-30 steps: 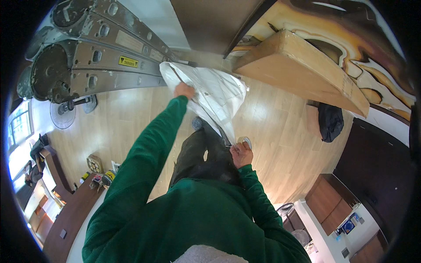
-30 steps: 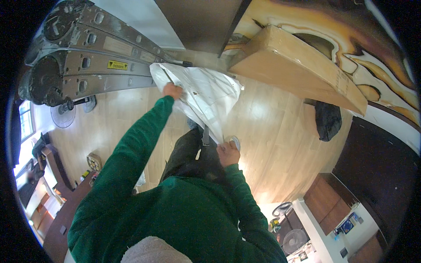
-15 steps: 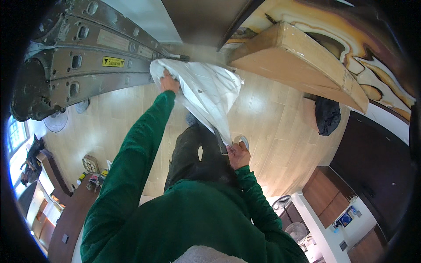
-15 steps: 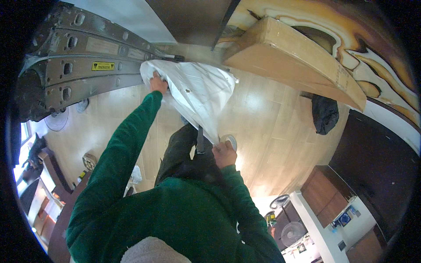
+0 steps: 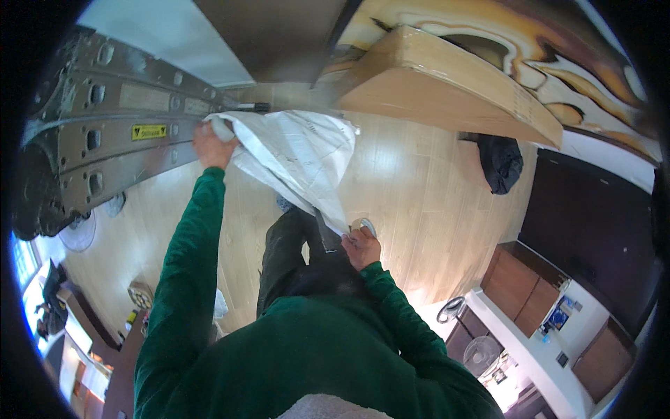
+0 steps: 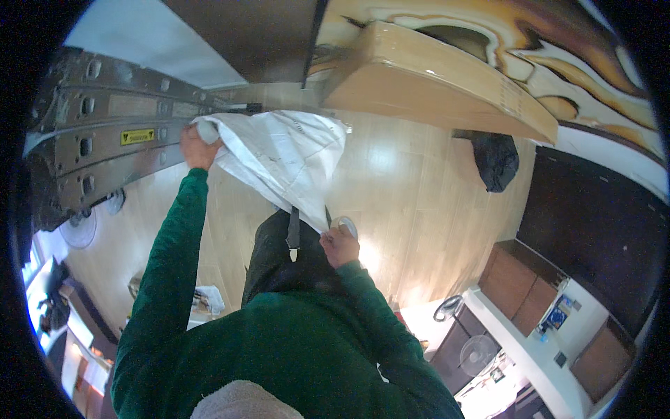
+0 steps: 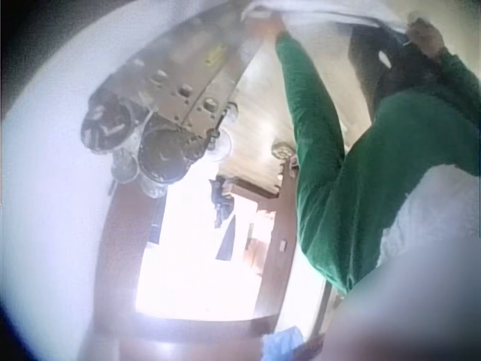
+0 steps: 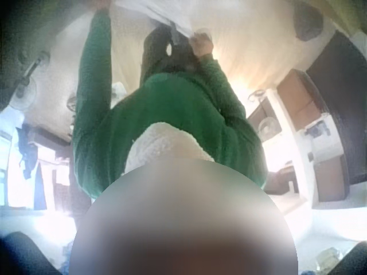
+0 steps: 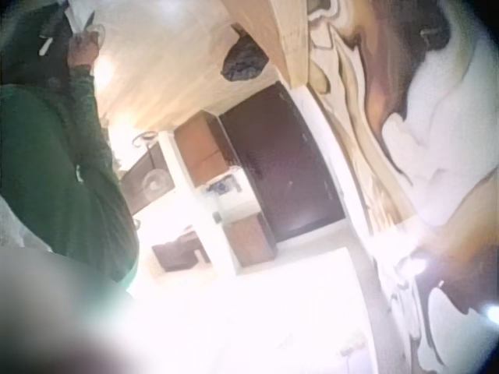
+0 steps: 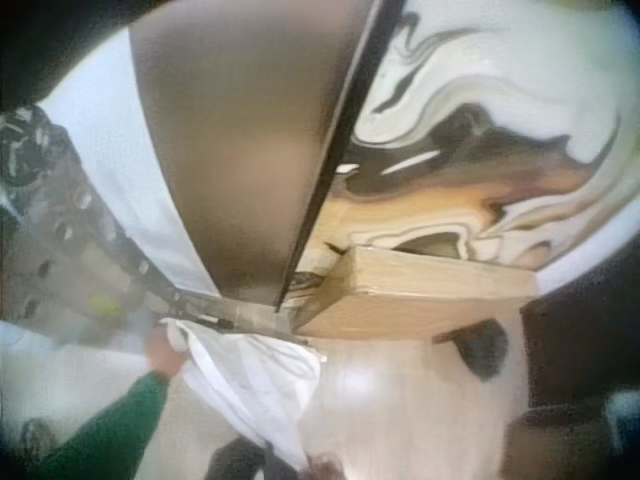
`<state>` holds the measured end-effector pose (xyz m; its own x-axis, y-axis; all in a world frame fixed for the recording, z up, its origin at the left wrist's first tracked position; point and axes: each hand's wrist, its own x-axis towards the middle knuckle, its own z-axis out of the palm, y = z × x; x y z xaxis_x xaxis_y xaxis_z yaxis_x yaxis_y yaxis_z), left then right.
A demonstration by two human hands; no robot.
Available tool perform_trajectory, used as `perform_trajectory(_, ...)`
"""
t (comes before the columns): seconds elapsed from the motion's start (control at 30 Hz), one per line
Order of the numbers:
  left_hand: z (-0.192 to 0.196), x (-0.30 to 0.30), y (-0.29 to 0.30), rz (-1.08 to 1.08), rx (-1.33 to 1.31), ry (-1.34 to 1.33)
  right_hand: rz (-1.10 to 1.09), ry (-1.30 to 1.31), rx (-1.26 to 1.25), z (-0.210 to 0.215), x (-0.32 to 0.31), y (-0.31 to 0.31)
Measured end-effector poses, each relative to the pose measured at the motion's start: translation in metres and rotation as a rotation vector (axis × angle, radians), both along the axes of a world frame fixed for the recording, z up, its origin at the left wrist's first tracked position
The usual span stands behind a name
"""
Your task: The person applies masking tape to a dark surface using a scraper tool, then moves through the room handling a roll of tape and a white plastic bag. The person places items into the bag and walks between the bathroom and living area.
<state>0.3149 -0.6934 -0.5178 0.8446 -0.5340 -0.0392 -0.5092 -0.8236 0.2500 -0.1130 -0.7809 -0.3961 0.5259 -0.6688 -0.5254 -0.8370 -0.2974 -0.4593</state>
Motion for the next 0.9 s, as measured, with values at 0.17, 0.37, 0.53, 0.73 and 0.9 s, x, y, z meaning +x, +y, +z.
perform_trajectory(0.17, -0.053, 0.025, 0.020, 0.374, -0.418, 0.466, -0.041, -0.120, -0.133, -0.007, -0.008, 0.003)
perform_trajectory(0.37, -0.144, 0.071, 0.045, -0.390, 0.471, 0.090, 0.043, -0.164, -0.171, -0.026, -0.022, 0.016)
perform_trajectory(0.53, -0.126, -0.013, 0.024, 0.067, 0.218, 0.079, -0.089, -0.339, -0.289, -0.026, -0.055, 0.007)
perform_trajectory(0.73, 0.031, -0.134, 0.051, 0.715, -0.560, 0.761, -0.385, -0.525, -0.147, 0.004, -0.069, -0.033)
perform_trajectory(0.9, 0.133, -0.197, 0.102, 0.705, -0.934, 0.826, -0.272, -0.562, -0.180, 0.049, -0.043, -0.063)
